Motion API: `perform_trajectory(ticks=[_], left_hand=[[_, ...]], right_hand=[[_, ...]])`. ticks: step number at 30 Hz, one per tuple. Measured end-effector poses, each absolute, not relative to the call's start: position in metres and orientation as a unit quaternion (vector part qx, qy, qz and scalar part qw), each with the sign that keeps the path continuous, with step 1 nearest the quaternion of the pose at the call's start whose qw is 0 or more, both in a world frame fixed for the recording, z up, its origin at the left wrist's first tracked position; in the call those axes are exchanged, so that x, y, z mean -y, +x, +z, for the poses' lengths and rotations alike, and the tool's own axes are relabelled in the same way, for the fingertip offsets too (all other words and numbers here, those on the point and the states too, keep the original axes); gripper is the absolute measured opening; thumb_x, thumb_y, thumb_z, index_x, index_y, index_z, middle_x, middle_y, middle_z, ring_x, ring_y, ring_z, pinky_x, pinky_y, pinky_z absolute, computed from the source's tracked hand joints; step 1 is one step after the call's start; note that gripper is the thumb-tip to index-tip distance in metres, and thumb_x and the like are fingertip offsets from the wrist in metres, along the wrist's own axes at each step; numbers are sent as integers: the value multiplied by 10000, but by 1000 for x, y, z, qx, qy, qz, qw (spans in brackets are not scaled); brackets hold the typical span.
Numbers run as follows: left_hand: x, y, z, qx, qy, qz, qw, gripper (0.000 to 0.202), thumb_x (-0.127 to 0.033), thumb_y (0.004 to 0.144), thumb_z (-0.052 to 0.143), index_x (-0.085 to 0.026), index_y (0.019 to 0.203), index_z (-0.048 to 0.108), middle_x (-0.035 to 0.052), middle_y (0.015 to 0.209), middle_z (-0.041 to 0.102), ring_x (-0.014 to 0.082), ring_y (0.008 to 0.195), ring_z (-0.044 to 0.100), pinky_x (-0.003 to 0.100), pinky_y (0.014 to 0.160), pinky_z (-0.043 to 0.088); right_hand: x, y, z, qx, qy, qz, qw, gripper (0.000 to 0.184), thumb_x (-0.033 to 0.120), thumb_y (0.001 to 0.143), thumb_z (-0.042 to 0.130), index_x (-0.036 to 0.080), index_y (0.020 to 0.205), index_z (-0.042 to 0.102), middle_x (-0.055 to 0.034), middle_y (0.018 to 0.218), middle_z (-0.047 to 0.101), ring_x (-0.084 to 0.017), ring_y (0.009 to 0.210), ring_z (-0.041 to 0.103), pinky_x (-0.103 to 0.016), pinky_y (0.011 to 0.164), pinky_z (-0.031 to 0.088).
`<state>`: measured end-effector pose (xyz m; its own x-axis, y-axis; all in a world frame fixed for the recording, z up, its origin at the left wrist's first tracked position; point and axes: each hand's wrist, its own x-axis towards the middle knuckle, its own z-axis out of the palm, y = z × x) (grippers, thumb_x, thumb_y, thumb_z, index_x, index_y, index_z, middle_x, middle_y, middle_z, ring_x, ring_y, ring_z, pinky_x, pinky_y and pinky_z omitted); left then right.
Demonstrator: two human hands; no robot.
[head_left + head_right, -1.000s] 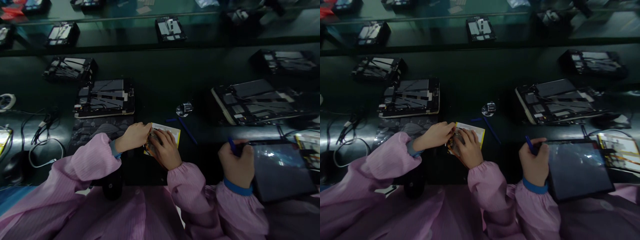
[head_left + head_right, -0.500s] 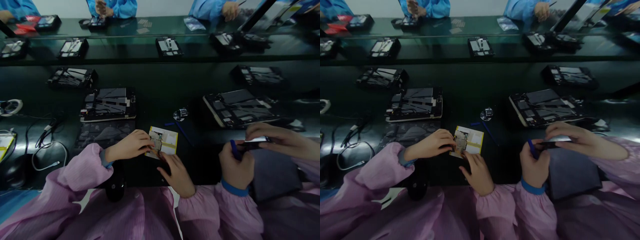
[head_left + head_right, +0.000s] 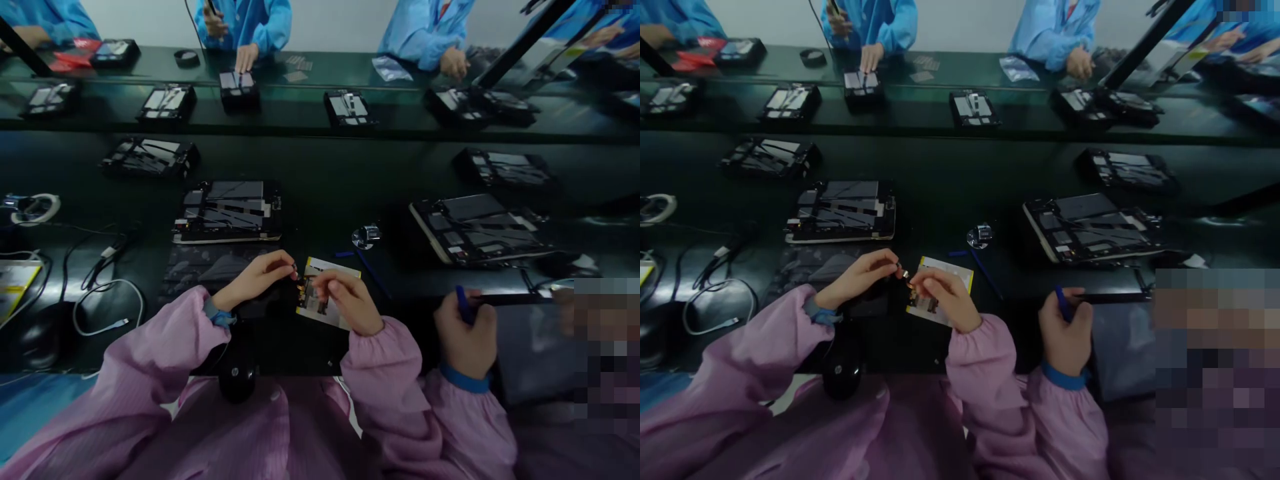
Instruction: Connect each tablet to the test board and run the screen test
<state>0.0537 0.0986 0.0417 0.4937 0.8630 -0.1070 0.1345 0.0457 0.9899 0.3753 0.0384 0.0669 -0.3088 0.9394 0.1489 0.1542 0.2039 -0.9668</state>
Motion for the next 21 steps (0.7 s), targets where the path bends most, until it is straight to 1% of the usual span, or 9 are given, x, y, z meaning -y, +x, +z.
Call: perform_trajectory(ticks=[2,3,4,5,7,9,14,17,21], left_hand=[[-99,56,45,-393,634,298,596,165,-322,875,533,-164,896,573,12,810,616,135,793,591,264,750,450],[-99,57,47,-385,642,295,594,170,-324,877,529,-162,889,578,8,798,604,131,775,582,260,736,446],[-99,58,49,-378,649,292,593,177,-329,880,525,-161,881,580,5,789,593,129,758,571,257,722,442],[-98,58,50,-371,655,293,590,185,-335,884,518,-160,874,578,2,777,582,126,741,561,255,709,437],[-96,59,50,-366,656,304,585,192,-340,896,498,-161,878,566,-3,756,567,122,717,546,253,692,428],[-95,60,47,-376,650,321,576,196,-343,907,475,-163,897,552,-8,732,558,119,696,538,251,678,423],[-93,63,40,-432,666,338,507,207,-341,908,468,-166,853,563,-10,711,546,113,667,507,238,639,398],[-95,64,39,-443,673,344,482,181,-314,897,487,-168,834,573,-7,737,569,113,681,520,232,649,403],[-95,63,40,-447,691,329,462,155,-283,893,493,-170,847,589,11,790,600,130,737,557,245,687,426]], right_hand=[[-36,398,62,642,-532,236,499,509,441,962,121,303,919,609,32,515,308,-71,412,373,-156,341,336],[-36,406,57,626,-565,147,517,460,374,965,151,314,950,607,36,521,288,-76,403,362,-156,338,347],[-35,412,51,618,-579,108,521,435,319,963,169,328,997,603,38,530,284,-84,403,365,-159,342,364],[-35,416,46,620,-575,126,520,440,281,960,168,347,1054,593,39,540,297,-91,412,383,-161,352,380],[-35,422,36,613,-541,221,532,489,231,961,138,387,1139,565,36,559,346,-96,445,437,-159,380,395],[-36,426,29,605,-515,272,543,518,224,966,115,410,1162,557,36,579,405,-97,483,486,-161,402,409],[-38,434,23,595,-500,307,549,521,190,968,140,423,1086,591,54,597,447,-77,502,500,-135,429,412],[-38,434,22,584,-491,333,554,515,206,972,137,425,1095,587,64,613,478,-60,507,497,-119,436,412],[-36,430,20,548,-471,381,577,469,255,975,168,408,1097,594,66,685,575,-81,602,575,-159,448,462]])
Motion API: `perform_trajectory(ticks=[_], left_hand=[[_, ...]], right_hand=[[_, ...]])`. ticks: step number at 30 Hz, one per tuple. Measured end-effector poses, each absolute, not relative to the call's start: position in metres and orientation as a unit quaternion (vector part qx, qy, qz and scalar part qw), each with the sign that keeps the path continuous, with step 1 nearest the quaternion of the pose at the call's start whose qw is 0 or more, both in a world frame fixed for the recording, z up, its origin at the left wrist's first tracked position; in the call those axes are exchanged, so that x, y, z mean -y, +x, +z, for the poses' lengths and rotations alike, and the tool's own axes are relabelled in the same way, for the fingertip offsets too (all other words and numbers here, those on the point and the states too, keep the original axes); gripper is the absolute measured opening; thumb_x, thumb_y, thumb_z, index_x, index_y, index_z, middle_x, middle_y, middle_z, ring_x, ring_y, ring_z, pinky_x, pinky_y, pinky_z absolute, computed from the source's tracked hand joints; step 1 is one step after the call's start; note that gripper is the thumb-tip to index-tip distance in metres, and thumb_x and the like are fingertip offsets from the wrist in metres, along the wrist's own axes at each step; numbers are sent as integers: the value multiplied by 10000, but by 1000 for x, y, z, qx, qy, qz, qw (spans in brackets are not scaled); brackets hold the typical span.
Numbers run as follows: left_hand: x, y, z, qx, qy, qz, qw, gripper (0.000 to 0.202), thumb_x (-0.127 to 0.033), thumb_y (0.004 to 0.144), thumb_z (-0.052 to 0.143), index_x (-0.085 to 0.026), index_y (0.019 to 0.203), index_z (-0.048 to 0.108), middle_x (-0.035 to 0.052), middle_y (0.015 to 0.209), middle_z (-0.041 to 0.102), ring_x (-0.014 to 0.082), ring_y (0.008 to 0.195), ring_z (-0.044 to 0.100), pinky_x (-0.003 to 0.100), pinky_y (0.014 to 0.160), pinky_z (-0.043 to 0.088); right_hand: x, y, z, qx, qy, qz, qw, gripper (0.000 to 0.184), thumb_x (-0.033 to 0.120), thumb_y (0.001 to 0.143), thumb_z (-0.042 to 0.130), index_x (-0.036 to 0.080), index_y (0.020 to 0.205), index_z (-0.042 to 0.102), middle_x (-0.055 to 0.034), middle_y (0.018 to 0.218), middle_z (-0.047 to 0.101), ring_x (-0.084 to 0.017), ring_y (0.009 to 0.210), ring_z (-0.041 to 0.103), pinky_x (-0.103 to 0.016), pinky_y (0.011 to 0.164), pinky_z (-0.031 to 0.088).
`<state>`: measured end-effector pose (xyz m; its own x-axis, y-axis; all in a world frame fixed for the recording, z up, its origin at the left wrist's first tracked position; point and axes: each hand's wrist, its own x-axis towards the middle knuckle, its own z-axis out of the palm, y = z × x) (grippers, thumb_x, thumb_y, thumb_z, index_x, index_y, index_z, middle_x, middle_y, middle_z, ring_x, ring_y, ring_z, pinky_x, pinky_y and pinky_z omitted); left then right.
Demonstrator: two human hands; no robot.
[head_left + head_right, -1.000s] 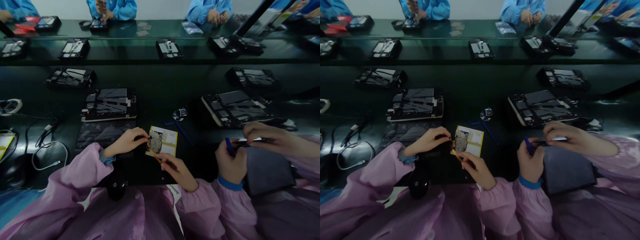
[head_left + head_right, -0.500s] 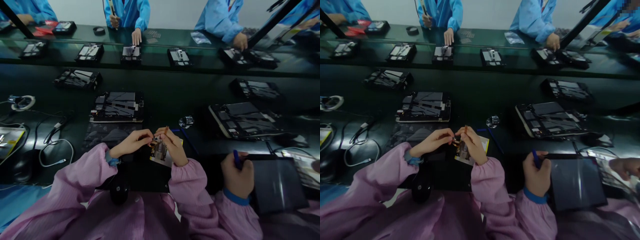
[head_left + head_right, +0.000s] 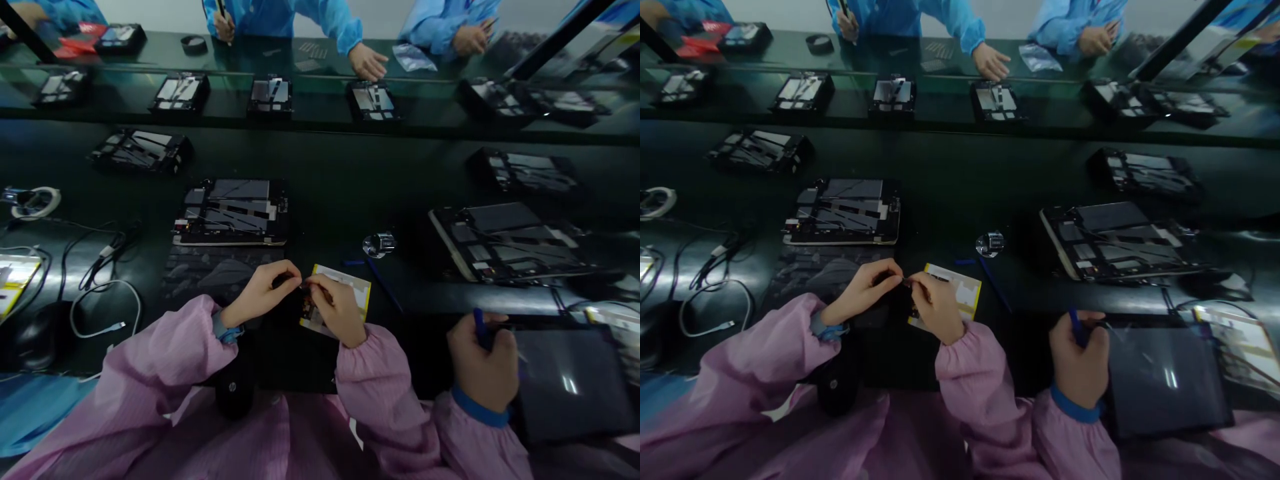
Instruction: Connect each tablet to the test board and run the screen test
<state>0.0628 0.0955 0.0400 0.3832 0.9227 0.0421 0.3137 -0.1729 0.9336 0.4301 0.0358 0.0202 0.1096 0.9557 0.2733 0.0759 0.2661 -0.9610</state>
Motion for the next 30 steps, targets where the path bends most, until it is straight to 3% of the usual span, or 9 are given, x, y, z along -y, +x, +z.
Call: perform_trajectory(ticks=[3,7,9,12,14,18,20,25,30], left_hand=[[-94,63,38,-448,722,318,422,141,-257,901,474,-177,869,586,21,825,608,135,764,565,256,709,433],[-90,63,32,-447,762,295,364,144,-226,932,407,-186,922,545,16,806,590,138,766,549,278,741,428],[-89,64,31,-447,777,281,342,153,-205,940,370,-187,939,522,24,819,579,148,782,536,295,757,427],[-89,64,31,-445,787,266,333,175,-180,939,327,-190,956,502,49,891,564,163,843,529,315,787,434],[-89,63,33,-440,788,262,341,170,-182,936,329,-194,950,498,53,901,550,168,865,527,316,792,438],[-89,63,34,-434,787,280,338,118,-214,930,387,-201,908,502,41,851,543,166,827,517,312,762,443],[-88,63,33,-427,791,296,324,124,-219,933,399,-201,901,517,42,849,558,165,825,517,318,770,444],[-88,63,24,-420,808,335,241,138,-213,927,452,-197,885,583,49,865,614,169,865,536,341,808,440],[-89,63,22,-429,826,318,180,176,-236,921,481,-208,840,635,44,845,656,168,852,559,341,803,440]], right_hand=[[-35,426,20,531,-458,402,588,478,251,975,148,361,1128,587,69,754,625,-78,637,606,-161,441,468],[-38,419,26,572,-450,363,583,487,185,962,151,381,1152,554,92,750,617,-3,579,572,-70,381,371],[-40,416,30,659,-487,252,515,540,139,938,101,370,1165,533,84,735,598,11,545,548,-59,372,335],[-42,414,33,748,-567,-2,346,585,89,895,69,340,1133,540,59,680,562,-10,514,543,-85,386,360],[-43,415,31,742,-579,-41,335,565,94,896,94,344,1141,537,43,630,541,-45,520,570,-116,384,404],[-43,419,25,662,-534,206,484,537,170,938,104,425,1234,472,39,629,552,-75,632,634,-130,408,475],[-42,420,22,612,-510,291,530,525,192,952,121,439,1195,515,38,640,563,-67,665,637,-118,402,472],[-39,420,20,509,-501,383,586,581,176,952,90,460,1076,582,57,693,599,-52,709,629,-113,406,478],[-36,417,18,413,-501,429,628,648,177,964,33,462,1010,613,48,751,608,-14,872,610,-61,545,528]])
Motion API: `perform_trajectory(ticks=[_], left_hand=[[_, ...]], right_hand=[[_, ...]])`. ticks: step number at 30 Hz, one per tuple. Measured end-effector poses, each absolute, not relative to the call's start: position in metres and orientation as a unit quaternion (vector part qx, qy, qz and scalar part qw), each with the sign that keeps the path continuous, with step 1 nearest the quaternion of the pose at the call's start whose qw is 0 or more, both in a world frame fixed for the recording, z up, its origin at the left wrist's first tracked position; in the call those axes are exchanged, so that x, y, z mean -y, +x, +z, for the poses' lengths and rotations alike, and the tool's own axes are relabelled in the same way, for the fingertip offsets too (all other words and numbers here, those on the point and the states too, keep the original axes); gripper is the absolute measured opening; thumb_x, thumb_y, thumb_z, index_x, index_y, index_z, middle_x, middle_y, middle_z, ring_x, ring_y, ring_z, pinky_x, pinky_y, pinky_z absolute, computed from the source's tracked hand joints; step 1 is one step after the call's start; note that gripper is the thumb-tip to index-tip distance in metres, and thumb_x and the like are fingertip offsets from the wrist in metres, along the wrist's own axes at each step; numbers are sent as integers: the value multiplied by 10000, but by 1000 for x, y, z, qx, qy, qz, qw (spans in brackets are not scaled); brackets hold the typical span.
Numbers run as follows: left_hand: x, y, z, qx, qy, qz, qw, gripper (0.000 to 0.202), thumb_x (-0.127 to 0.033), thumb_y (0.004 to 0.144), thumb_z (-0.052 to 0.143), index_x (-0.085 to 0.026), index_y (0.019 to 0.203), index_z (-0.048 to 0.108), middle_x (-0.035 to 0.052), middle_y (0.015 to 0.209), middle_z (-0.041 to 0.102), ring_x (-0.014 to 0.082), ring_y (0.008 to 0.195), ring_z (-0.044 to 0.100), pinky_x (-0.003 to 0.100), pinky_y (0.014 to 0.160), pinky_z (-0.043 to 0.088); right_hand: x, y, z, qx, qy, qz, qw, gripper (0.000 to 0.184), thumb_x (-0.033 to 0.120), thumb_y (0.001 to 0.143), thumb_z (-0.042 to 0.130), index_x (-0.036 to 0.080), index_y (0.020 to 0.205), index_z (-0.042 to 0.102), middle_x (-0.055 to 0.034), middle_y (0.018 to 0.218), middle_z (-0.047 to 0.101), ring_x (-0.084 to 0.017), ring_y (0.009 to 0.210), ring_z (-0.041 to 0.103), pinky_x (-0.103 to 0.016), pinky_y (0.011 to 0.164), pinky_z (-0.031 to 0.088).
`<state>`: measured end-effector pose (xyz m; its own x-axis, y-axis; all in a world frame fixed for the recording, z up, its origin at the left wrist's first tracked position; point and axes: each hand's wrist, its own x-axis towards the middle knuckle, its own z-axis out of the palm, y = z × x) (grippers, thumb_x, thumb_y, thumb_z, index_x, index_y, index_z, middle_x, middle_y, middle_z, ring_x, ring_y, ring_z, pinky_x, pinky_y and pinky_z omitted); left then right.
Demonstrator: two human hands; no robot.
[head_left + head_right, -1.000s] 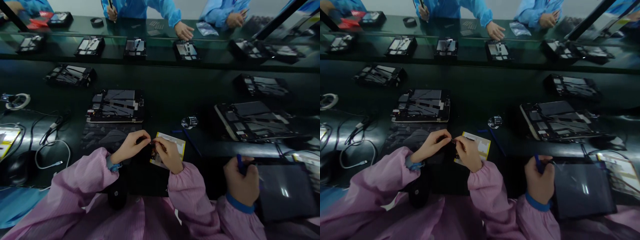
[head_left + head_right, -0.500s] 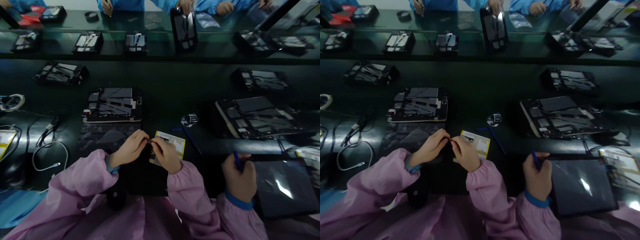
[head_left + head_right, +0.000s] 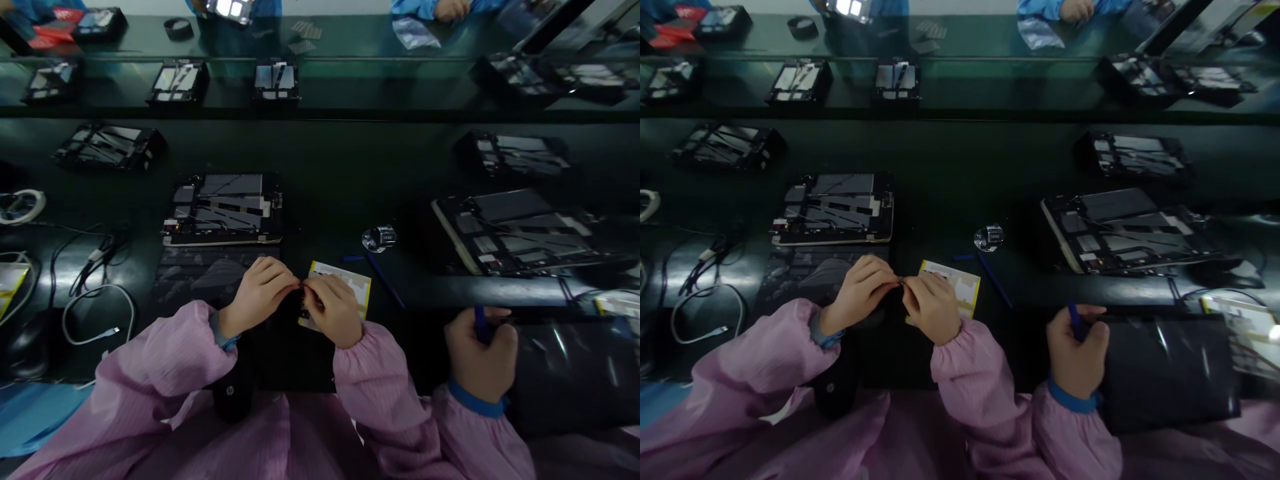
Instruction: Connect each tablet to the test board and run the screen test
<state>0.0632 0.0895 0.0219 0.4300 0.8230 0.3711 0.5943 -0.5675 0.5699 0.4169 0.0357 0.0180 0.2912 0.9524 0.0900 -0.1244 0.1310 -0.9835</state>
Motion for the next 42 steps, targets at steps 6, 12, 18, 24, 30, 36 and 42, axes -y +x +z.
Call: perform_trajectory(ticks=[6,12,18,24,30,36,42], left_hand=[[-89,62,21,-427,826,330,161,156,-225,909,514,-207,842,653,34,830,674,161,836,563,332,789,447],[-90,62,19,-413,826,354,149,100,-195,887,552,-202,865,649,25,839,681,157,824,570,329,772,456],[-91,65,19,-382,828,378,158,86,-146,874,560,-182,918,624,34,842,657,151,827,558,318,758,479],[-91,66,20,-380,821,385,185,88,-124,869,557,-180,904,615,35,832,635,149,816,547,316,749,487],[-90,66,20,-386,819,380,190,91,-115,853,566,-183,885,616,36,819,637,159,814,555,325,740,486],[-90,66,25,-367,825,381,201,103,-104,826,570,-183,885,599,50,861,650,170,873,589,327,767,509],[-90,68,29,-367,815,376,244,97,-97,813,564,-180,859,585,58,882,645,172,919,598,335,795,506]], right_hand=[[-35,420,13,483,-446,447,607,616,255,975,15,518,1137,548,47,760,602,-56,745,613,-121,501,539],[-34,425,10,492,-537,358,583,563,222,959,72,384,1225,540,-4,698,526,-116,711,578,-231,494,499],[-35,417,13,447,-610,327,567,542,233,938,93,276,1190,570,-29,650,436,-165,688,539,-321,538,463],[-35,411,33,500,-579,330,553,600,272,951,30,302,1082,614,-46,659,397,-189,720,500,-346,548,450],[-52,325,46,826,-442,138,320,344,372,969,347,208,1089,624,-58,960,615,-171,871,581,-322,708,520],[-75,250,21,855,-413,113,291,229,319,924,502,176,1067,609,-81,1051,624,-159,898,588,-340,803,508],[-78,248,17,857,-394,30,330,201,89,881,443,150,839,629,-34,675,583,-150,676,513,-310,686,425]])
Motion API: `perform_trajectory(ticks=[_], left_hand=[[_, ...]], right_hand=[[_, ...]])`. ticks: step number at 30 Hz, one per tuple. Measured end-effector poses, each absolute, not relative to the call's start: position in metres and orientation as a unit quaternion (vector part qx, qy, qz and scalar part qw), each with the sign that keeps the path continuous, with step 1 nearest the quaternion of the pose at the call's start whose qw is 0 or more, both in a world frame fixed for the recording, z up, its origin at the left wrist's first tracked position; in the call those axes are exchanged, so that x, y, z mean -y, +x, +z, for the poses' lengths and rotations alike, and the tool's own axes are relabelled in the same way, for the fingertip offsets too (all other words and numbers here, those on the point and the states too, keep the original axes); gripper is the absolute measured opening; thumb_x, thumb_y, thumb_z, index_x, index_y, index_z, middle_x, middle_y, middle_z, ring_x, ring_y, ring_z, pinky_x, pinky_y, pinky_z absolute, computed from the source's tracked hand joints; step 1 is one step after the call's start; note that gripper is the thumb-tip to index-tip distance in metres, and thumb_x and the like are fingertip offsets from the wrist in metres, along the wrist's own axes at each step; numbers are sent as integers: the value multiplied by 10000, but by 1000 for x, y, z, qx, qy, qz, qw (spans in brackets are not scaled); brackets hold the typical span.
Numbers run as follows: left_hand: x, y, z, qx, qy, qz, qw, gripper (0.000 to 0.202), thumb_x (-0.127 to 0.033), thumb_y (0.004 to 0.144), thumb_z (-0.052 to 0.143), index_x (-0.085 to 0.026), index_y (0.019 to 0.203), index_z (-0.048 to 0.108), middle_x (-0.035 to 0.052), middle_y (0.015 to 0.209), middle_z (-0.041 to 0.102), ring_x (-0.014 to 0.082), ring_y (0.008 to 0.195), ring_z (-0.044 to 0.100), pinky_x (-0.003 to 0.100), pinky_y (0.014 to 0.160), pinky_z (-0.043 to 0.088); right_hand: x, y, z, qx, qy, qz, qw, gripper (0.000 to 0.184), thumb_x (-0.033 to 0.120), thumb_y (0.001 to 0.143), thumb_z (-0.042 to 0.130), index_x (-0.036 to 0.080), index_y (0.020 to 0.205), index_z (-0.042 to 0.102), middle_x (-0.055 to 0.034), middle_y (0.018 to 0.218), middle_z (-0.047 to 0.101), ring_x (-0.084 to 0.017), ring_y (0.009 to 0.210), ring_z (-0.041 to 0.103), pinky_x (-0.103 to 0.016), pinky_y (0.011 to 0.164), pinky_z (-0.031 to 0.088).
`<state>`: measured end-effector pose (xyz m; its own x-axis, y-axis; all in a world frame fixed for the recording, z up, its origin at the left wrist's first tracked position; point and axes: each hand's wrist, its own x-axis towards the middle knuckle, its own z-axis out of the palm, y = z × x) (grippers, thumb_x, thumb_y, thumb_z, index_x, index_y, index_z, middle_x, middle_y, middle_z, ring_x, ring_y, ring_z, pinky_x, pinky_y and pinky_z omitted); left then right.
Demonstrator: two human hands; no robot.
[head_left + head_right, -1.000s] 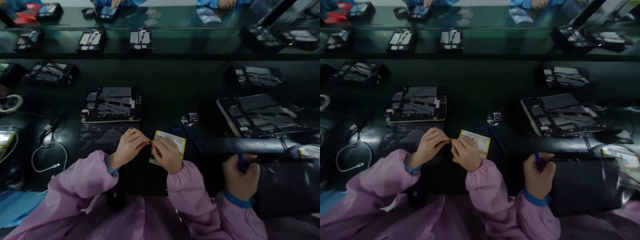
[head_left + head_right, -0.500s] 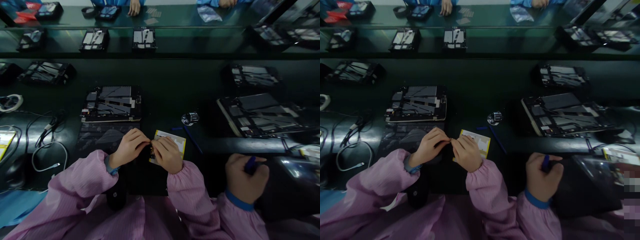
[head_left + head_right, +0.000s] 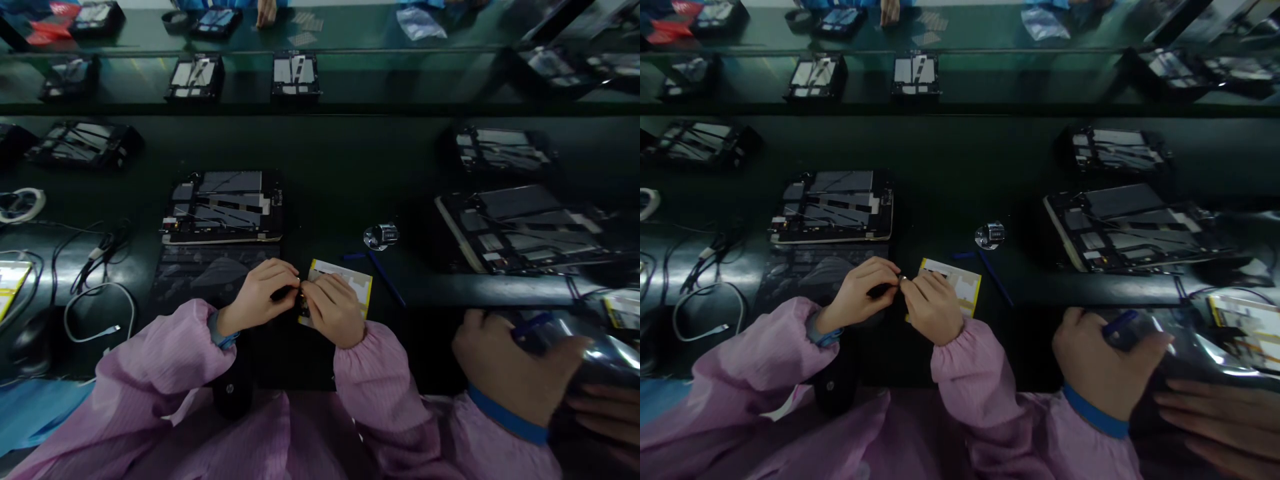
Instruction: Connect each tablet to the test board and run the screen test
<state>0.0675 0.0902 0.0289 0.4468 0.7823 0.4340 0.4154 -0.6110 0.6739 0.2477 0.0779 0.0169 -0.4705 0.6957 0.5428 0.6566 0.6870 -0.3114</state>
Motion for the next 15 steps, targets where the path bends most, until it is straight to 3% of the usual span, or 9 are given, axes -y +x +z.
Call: perform_trajectory(ticks=[15], left_hand=[[-90,66,26,-383,790,386,284,78,-157,874,560,-184,901,627,51,851,638,161,857,569,334,767,505]], right_hand=[[-75,250,16,842,-413,54,342,200,97,873,442,159,903,630,-39,707,608,-156,697,541,-324,715,448]])
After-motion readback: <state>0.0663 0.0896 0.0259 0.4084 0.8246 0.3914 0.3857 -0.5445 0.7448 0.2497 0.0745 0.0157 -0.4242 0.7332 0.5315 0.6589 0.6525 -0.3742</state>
